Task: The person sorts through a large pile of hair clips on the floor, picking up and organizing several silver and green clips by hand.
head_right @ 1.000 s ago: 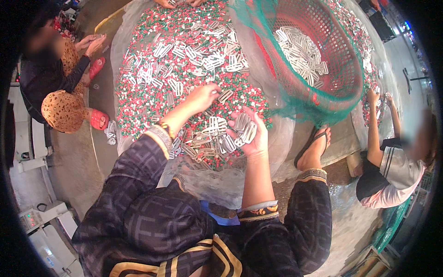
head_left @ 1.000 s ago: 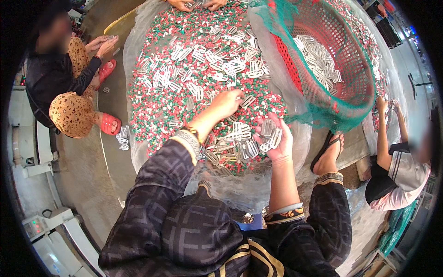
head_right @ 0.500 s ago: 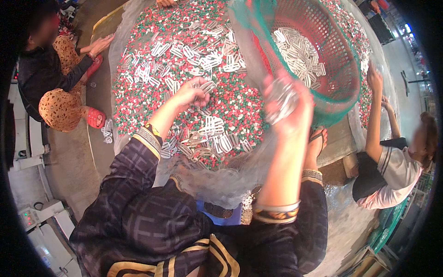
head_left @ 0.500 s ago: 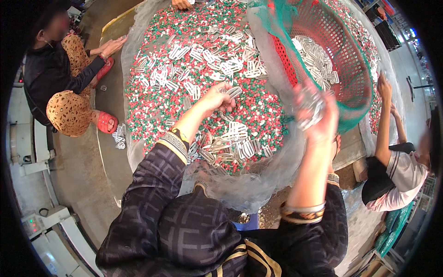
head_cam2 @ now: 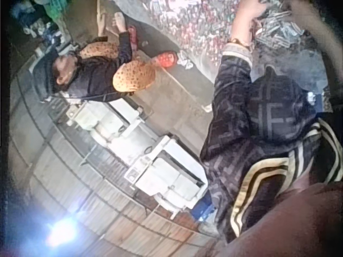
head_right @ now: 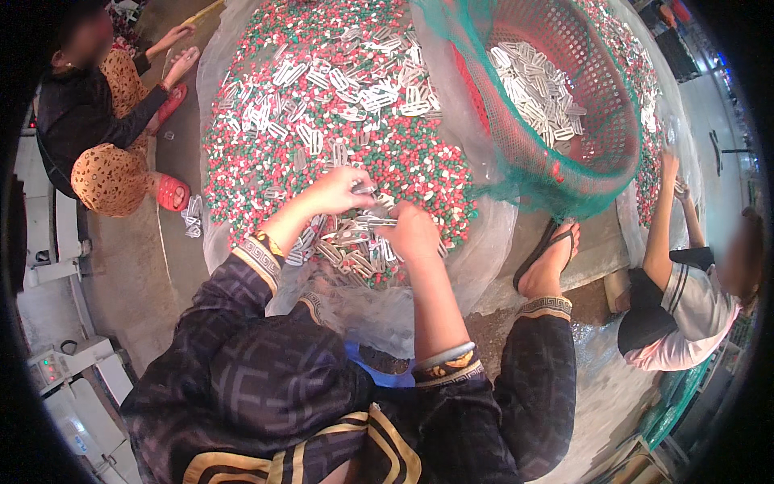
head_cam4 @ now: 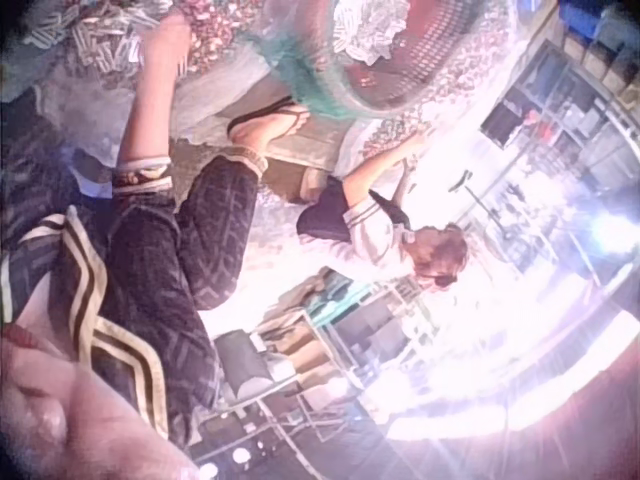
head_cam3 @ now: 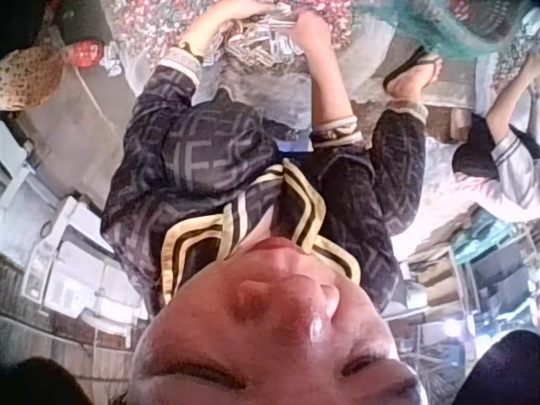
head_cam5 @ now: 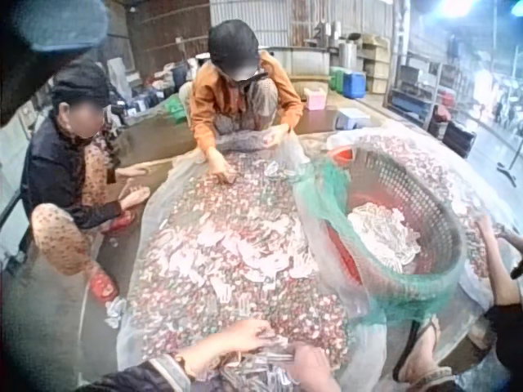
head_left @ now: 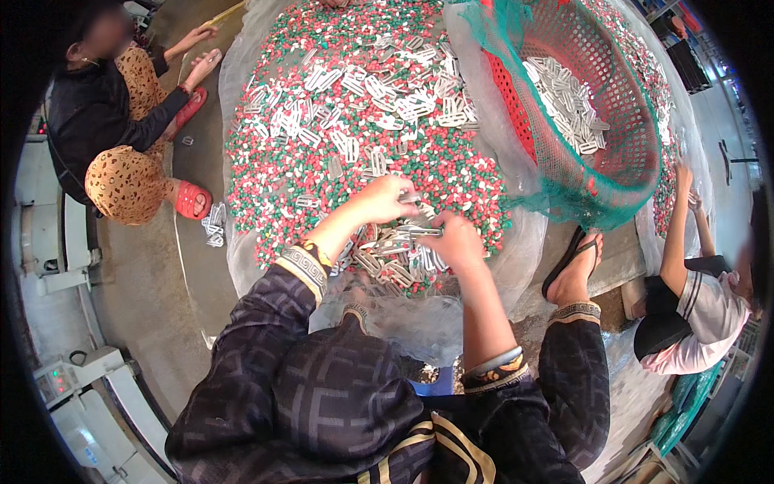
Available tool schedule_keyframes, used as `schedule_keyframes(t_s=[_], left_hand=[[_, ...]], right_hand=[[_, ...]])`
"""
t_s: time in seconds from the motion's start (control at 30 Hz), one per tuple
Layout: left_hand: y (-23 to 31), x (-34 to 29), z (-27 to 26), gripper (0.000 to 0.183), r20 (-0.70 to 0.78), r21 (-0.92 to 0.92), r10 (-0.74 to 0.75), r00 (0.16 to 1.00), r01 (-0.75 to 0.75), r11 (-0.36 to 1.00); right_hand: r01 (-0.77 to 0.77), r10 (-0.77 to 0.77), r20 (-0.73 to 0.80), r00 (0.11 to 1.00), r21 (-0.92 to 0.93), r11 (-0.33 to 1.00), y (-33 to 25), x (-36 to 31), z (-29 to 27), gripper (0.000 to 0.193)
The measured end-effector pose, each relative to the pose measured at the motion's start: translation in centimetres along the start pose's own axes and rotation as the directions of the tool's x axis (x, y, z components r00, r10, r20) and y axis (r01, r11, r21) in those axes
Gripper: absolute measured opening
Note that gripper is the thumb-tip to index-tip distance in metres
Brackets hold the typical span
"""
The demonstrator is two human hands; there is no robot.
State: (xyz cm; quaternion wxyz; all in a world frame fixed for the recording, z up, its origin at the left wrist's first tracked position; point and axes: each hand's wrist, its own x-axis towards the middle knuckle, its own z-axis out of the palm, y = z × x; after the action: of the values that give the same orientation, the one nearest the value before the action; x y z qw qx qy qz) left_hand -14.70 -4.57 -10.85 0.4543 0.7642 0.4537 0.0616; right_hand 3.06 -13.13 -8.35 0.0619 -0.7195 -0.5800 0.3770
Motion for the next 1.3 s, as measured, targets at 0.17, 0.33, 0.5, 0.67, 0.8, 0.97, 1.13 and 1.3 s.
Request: schedule_keyframes(t_s=[0.17,0.33,0.5,0.67,0.8,0.97,1.13,1.3], left_hand=[[-1.2,-3.2,-3.9,0.027,0.139,-0.863,-0.113,0.984,0.176,0.474],[-0.8,-6.2,-2.5,0.042,0.126,-0.821,-0.156,0.980,0.192,0.538],[0.6,-8.5,0.9,0.030,-0.025,-0.213,-0.199,0.980,0.189,0.959],[1.5,-9.7,1.8,0.027,-0.002,0.245,0.169,0.986,-0.163,0.956],[0.1,-10.2,3.4,0.025,0.090,0.542,0.208,0.974,-0.223,0.810],[-1.0,-10.5,1.3,0.021,-0.030,-0.091,0.049,0.998,-0.052,0.995],[-2.1,-11.6,0.1,0.033,0.090,-0.923,-0.124,0.988,0.129,0.363],[-2.5,-12.3,-0.9,0.046,0.136,-0.982,-0.257,0.957,0.165,0.095]], right_hand=[[0.097,-0.092,-0.041,0.995,0.176,0.979,2.1,1.4,1.0,0.028],[-0.040,-0.095,0.121,0.988,0.798,0.602,2.6,2.7,-1.8,0.022],[-0.142,-0.031,0.179,0.983,0.865,0.482,1.3,1.7,-2.4,0.028],[-0.129,0.034,0.144,0.989,0.731,0.670,1.8,1.6,-1.4,0.020],[-0.065,0.045,0.047,0.998,0.678,0.732,0.6,1.0,-0.8,0.012],[0.330,-0.281,-0.330,0.901,0.101,0.939,3.1,2.2,1.8,0.024],[0.194,-0.215,-0.132,0.968,-0.158,0.968,0.1,1.4,2.0,0.043],[0.199,-0.239,-0.134,0.962,-0.260,0.945,-0.9,1.7,1.6,0.040]])
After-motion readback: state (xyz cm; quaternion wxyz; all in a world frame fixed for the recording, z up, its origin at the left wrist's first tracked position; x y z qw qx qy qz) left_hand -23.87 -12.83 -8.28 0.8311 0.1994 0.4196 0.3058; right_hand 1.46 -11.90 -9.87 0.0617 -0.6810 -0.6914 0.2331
